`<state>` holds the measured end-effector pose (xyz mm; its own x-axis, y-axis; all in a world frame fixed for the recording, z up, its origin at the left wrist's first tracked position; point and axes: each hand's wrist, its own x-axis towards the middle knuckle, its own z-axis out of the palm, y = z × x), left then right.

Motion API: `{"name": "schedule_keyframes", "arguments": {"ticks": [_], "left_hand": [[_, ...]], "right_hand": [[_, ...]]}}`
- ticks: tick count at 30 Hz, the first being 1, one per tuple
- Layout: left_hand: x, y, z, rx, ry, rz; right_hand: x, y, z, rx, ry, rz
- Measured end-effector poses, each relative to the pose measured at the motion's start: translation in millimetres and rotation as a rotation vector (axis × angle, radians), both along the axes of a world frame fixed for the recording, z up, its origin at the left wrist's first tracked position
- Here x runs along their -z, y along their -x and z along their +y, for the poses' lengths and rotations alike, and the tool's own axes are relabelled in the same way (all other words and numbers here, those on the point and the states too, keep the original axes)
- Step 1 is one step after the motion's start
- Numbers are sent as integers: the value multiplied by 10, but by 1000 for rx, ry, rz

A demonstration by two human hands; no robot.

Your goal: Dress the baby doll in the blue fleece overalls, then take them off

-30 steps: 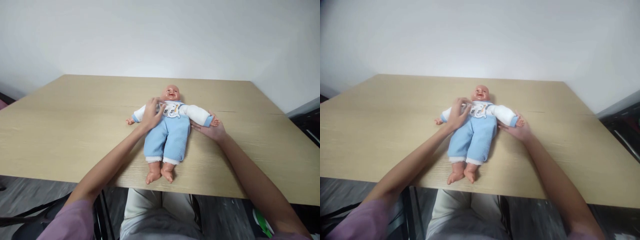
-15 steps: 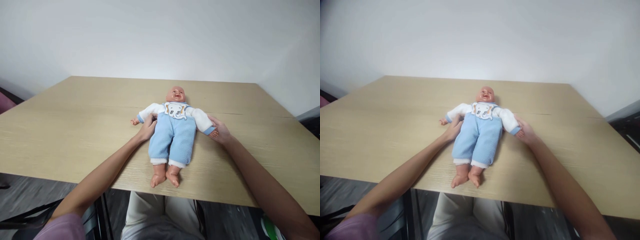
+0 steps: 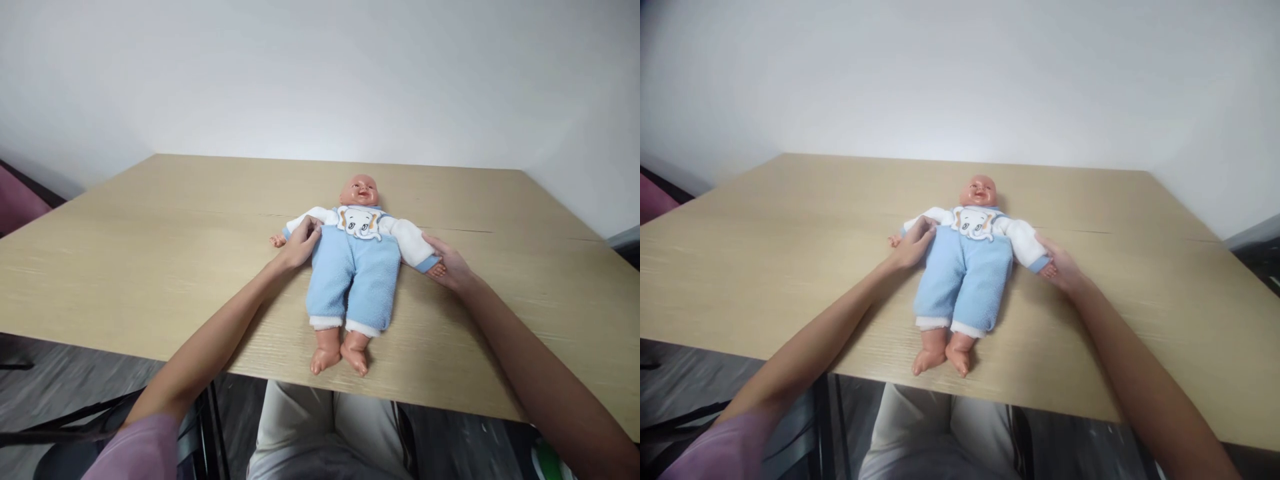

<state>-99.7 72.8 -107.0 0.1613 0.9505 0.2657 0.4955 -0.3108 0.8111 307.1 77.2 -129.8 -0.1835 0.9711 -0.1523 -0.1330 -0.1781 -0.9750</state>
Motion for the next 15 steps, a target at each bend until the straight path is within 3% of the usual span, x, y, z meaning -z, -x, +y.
{"name": "schedule_keyframes", "arguments": {"ticks": [4, 6, 10, 15], "left_hand": [[-31, 103, 62, -130, -268, 230], [-28, 191, 141, -229, -293, 290], [-43, 363, 264, -310, -80, 299], [-90, 332, 213, -265, 259, 177]], "right_hand": [[-17, 8, -25, 45, 7, -85], [-45, 39, -56, 57, -36, -148], [-72, 130, -128, 69, -164, -243], [9, 319, -242, 82, -276, -297]]}}
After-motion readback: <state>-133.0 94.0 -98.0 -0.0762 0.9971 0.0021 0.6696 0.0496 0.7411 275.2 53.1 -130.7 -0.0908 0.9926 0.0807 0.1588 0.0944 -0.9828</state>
